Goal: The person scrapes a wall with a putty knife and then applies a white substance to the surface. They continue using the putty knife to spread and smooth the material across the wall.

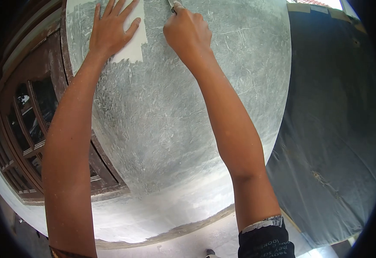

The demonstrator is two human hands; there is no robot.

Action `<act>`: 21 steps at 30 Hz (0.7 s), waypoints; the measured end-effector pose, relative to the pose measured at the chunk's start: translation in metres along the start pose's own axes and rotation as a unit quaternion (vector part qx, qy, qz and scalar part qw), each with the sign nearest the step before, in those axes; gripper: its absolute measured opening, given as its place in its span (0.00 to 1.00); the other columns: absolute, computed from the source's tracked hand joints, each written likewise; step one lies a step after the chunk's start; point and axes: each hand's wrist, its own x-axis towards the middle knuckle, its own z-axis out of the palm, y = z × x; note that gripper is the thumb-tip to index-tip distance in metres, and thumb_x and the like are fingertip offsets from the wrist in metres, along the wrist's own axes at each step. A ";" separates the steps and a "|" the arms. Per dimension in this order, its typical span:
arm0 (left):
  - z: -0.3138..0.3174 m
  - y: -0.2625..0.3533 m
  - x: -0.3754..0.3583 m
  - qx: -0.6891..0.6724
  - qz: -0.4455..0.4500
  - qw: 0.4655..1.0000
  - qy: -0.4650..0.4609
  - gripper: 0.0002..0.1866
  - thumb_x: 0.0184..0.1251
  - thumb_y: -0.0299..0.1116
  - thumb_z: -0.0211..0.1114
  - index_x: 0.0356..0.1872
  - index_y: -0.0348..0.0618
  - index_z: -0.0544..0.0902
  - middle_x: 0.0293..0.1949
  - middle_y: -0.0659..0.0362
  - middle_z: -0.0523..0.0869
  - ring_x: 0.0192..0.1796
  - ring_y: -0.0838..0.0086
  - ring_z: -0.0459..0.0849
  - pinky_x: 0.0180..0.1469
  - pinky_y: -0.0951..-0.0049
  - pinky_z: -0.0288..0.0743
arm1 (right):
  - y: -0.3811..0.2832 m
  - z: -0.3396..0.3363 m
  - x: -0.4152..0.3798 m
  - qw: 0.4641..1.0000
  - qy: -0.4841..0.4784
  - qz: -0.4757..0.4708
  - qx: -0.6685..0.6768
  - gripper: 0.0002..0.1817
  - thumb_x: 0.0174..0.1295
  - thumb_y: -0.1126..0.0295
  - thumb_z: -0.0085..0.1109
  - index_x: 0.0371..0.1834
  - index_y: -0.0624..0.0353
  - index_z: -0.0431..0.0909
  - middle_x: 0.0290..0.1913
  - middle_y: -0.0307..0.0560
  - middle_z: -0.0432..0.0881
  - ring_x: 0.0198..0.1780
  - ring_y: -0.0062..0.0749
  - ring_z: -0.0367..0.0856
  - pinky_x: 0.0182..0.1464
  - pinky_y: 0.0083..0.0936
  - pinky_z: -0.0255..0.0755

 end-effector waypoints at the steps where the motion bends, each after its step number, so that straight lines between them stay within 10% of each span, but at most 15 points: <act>1: 0.000 0.000 0.000 -0.002 0.001 1.000 -0.001 0.35 0.76 0.51 0.59 0.80 0.51 0.68 0.85 0.53 0.58 0.87 0.57 0.48 0.87 0.44 0.36 | 0.001 -0.002 -0.001 1.000 0.001 0.001 -0.002 0.24 0.72 0.63 0.51 0.68 0.53 0.82 0.46 0.67 0.89 0.50 0.66 0.87 0.59 0.51 0.79; 21: -0.004 0.001 0.000 -0.006 -0.013 1.000 -0.011 0.35 0.75 0.52 0.60 0.80 0.51 0.68 0.85 0.53 0.58 0.87 0.58 0.49 0.87 0.46 0.37 | 0.005 -0.012 -0.010 0.999 -0.036 0.008 0.006 0.24 0.72 0.63 0.52 0.69 0.50 0.83 0.47 0.69 0.89 0.52 0.68 0.88 0.58 0.54 0.81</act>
